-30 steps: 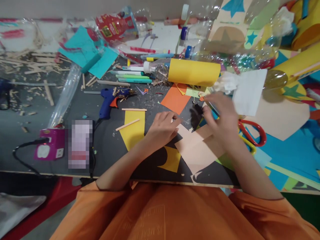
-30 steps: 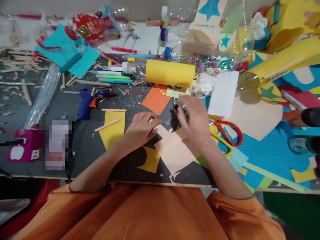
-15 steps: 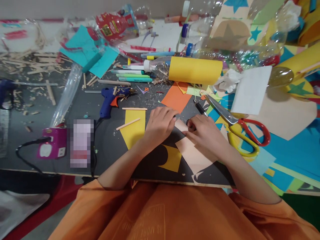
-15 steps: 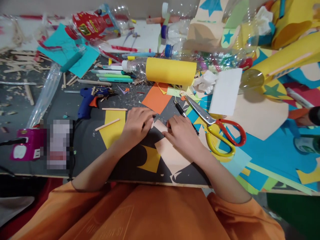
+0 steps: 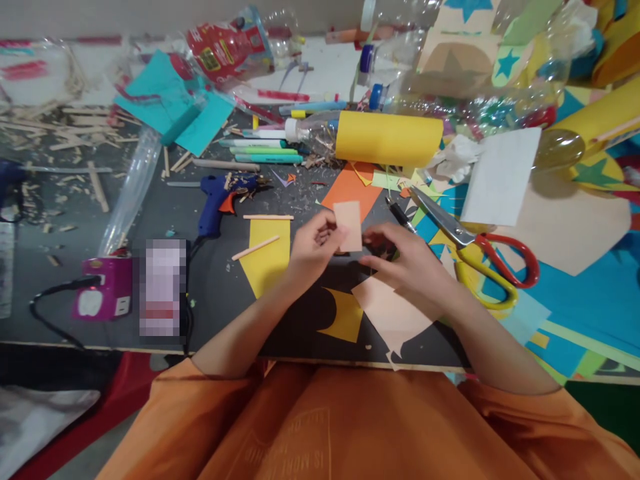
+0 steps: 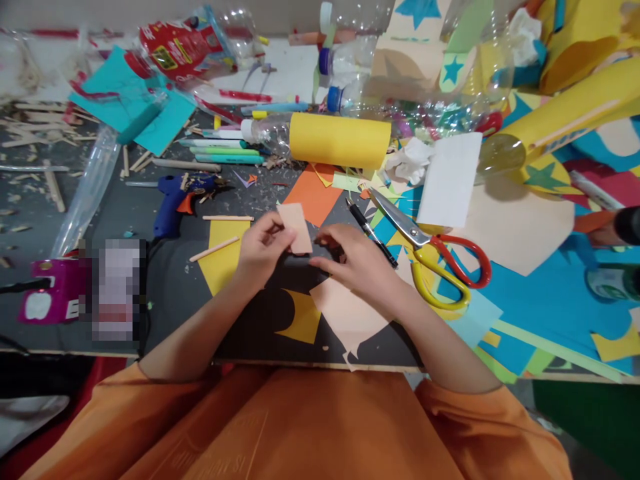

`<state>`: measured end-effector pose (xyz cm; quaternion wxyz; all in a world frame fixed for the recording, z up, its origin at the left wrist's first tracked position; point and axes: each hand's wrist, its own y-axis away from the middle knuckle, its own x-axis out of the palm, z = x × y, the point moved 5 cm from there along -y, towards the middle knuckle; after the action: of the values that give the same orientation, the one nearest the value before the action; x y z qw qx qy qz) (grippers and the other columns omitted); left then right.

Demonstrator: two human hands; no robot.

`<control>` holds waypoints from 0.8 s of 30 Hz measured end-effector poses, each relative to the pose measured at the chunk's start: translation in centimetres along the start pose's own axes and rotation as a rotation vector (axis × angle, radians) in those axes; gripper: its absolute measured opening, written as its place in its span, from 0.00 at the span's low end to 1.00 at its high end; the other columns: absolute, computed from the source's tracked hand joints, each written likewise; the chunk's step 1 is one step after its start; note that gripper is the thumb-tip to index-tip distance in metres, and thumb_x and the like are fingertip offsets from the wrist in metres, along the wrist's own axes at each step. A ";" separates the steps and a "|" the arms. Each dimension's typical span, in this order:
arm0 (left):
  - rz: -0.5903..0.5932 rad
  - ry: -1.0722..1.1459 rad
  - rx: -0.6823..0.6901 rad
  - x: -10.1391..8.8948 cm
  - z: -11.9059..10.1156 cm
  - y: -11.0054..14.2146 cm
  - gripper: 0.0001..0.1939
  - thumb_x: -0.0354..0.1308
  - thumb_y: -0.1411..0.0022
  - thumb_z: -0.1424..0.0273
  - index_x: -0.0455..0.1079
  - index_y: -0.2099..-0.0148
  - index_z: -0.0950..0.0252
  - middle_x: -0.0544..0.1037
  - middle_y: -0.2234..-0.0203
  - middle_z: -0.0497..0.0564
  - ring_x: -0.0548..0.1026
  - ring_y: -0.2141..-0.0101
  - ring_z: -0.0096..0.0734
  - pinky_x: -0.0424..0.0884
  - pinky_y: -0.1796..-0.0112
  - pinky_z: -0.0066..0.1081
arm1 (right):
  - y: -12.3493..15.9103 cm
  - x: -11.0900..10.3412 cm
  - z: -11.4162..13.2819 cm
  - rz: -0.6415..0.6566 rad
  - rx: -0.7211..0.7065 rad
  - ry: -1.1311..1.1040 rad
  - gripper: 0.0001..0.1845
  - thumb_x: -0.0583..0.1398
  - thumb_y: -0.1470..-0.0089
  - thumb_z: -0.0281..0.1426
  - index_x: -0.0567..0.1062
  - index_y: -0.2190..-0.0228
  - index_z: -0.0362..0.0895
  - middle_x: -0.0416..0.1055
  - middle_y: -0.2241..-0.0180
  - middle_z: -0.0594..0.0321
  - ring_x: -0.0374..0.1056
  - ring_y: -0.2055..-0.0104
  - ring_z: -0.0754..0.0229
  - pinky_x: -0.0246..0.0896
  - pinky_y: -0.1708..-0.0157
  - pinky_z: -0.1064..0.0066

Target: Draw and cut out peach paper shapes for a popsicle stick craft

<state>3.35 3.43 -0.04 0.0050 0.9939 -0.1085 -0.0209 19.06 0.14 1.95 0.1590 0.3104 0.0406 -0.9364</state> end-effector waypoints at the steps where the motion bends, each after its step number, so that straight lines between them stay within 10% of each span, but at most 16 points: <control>1: -0.056 0.028 0.004 -0.6 0.0 -0.3 0.19 0.63 0.43 0.55 0.62 0.72 0.62 0.65 0.83 0.41 0.65 0.81 0.21 0.63 0.79 0.22 | 0.4 -0.4 0.2 0.073 -0.043 0.133 0.09 0.61 0.43 0.38 0.72 0.65 0.45 0.74 0.65 0.57 0.69 0.62 0.53 0.61 0.63 0.64; 7: -0.132 0.117 -0.005 -2.2 0.6 -1.4 0.24 0.65 0.48 0.48 0.61 0.70 0.61 0.69 0.84 0.41 0.70 0.83 0.23 0.67 0.81 0.23 | 3.9 -0.8 0.0 0.273 -0.178 0.658 0.11 0.54 0.41 0.26 0.71 0.74 0.44 0.73 0.68 0.54 0.67 0.61 0.48 0.60 0.59 0.55; 12: -0.140 0.146 -0.084 -2.2 1.3 -1.3 0.23 0.65 0.48 0.48 0.62 0.68 0.61 0.73 0.82 0.42 0.74 0.81 0.25 0.72 0.80 0.25 | 4.6 -2.2 -0.6 0.197 -0.025 0.302 0.10 0.53 0.39 0.30 0.68 0.73 0.46 0.71 0.74 0.60 0.67 0.71 0.57 0.61 0.72 0.66; 18: -0.166 0.100 -0.095 -2.5 1.5 -1.5 0.21 0.64 0.46 0.51 0.63 0.63 0.61 0.74 0.81 0.42 0.75 0.80 0.25 0.72 0.79 0.25 | 3.2 -8.6 -2.7 -0.443 0.235 0.015 0.06 0.61 0.46 0.34 0.71 0.64 0.49 0.75 0.67 0.59 0.70 0.68 0.56 0.62 0.71 0.65; 24: -0.154 0.100 -0.088 -2.5 1.4 -1.5 0.20 0.64 0.46 0.51 0.64 0.64 0.60 0.73 0.82 0.41 0.72 0.82 0.24 0.72 0.78 0.26 | 1.8 -8.4 -2.5 -0.387 0.216 0.060 0.05 0.58 0.44 0.31 0.74 0.66 0.50 0.77 0.61 0.56 0.71 0.62 0.52 0.63 0.63 0.59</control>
<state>1.22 5.43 -1.36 0.0524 0.9979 -0.0301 0.0235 27.48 1.14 4.96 -0.0591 0.3397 0.0035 -0.9387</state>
